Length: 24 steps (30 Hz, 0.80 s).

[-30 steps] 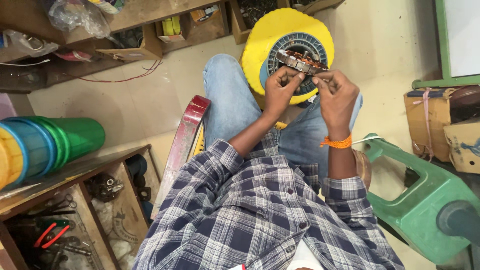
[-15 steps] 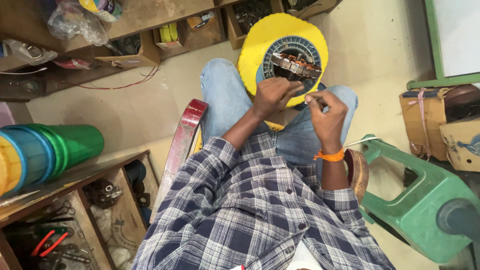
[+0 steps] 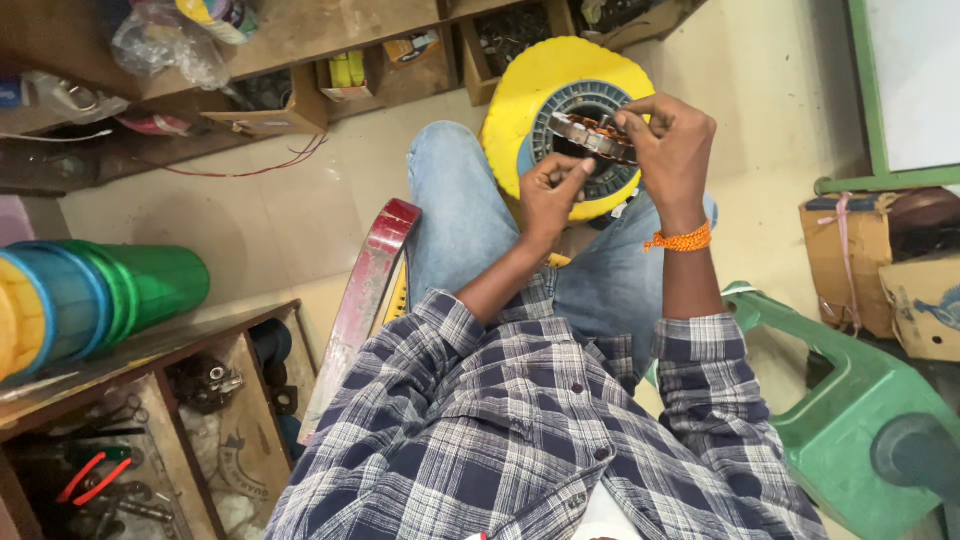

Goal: The person sits on a chair and works on a small electrical component, likely a motor stator, resting on a yellow support. They use a pen-like tool to adjust or clean the copper windings and commutator segments. The person briefly reaches for a metal tool on the nearby workbench before returning to the component.

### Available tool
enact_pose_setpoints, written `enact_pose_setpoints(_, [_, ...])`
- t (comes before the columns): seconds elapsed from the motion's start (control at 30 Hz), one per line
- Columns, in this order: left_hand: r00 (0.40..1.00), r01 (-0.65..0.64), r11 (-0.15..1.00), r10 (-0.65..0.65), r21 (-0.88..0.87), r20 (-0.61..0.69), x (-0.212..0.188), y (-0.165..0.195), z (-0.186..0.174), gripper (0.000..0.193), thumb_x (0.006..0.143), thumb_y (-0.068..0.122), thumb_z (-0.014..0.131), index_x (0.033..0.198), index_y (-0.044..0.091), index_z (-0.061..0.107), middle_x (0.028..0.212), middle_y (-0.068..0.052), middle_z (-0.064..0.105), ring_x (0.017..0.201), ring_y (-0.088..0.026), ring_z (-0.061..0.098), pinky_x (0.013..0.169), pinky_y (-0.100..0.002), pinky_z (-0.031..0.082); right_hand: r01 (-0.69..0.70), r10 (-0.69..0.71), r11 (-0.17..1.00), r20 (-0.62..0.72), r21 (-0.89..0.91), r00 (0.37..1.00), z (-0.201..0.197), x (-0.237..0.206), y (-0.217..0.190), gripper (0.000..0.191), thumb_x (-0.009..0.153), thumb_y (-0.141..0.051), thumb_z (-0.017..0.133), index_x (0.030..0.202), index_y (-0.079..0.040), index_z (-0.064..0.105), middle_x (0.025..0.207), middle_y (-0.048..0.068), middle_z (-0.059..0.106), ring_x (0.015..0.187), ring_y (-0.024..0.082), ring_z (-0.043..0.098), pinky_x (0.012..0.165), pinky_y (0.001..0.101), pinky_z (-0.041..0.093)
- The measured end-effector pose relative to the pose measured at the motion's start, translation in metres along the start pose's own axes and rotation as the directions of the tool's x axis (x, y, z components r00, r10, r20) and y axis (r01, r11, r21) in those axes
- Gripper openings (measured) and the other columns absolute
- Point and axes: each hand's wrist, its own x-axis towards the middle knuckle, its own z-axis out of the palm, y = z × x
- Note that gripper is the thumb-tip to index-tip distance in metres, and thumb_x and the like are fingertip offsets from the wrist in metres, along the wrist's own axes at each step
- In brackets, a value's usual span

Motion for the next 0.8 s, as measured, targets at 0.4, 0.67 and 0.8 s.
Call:
enact_pose_setpoints(0.4, [0.999, 0.01, 0.999, -0.012, 0.047, 0.046, 0.007, -0.002, 0.009, 0.013, 0.095, 0.012, 0.076, 0.093, 0.0, 0.071, 0.07, 0.003, 0.066, 0.061, -0.001, 0.055, 0.055, -0.02, 0.045, -0.217, 0.212, 0.961, 0.047, 0.17, 0.976, -0.029, -0.042, 0.026, 0.007, 0.097, -0.004, 0.078, 0.101, 0.001, 0.076, 0.073, -0.007, 0.057, 0.065, 0.002, 0.042, 0.058, 0.0234, 0.031])
enact_pose_setpoints(0.67, [0.991, 0.063, 0.998, -0.063, 0.005, 0.117, 0.009, 0.015, 0.006, 0.011, 0.095, 0.013, 0.075, 0.095, 0.002, 0.072, 0.073, 0.003, 0.068, 0.062, -0.001, 0.056, 0.056, -0.021, 0.046, -0.044, 0.045, 0.999, -0.071, 0.013, 0.996, 0.006, -0.076, 0.007, 0.009, 0.093, -0.002, 0.08, 0.098, 0.0, 0.074, 0.064, 0.002, 0.049, 0.057, 0.006, 0.037, 0.052, 0.0283, 0.03])
enact_pose_setpoints(0.8, [0.918, -0.397, 0.807, 0.345, 0.437, 0.195, -0.007, 0.041, -0.001, 0.017, 0.092, 0.009, 0.077, 0.108, 0.008, 0.072, 0.08, -0.002, 0.065, 0.071, -0.01, 0.058, 0.062, -0.026, 0.047, -0.008, 0.01, 1.0, -0.094, 0.027, 0.996, 0.021, -0.087, 0.014, 0.009, 0.092, 0.0, 0.08, 0.098, 0.001, 0.074, 0.067, 0.001, 0.051, 0.059, 0.006, 0.037, 0.053, 0.0285, 0.03])
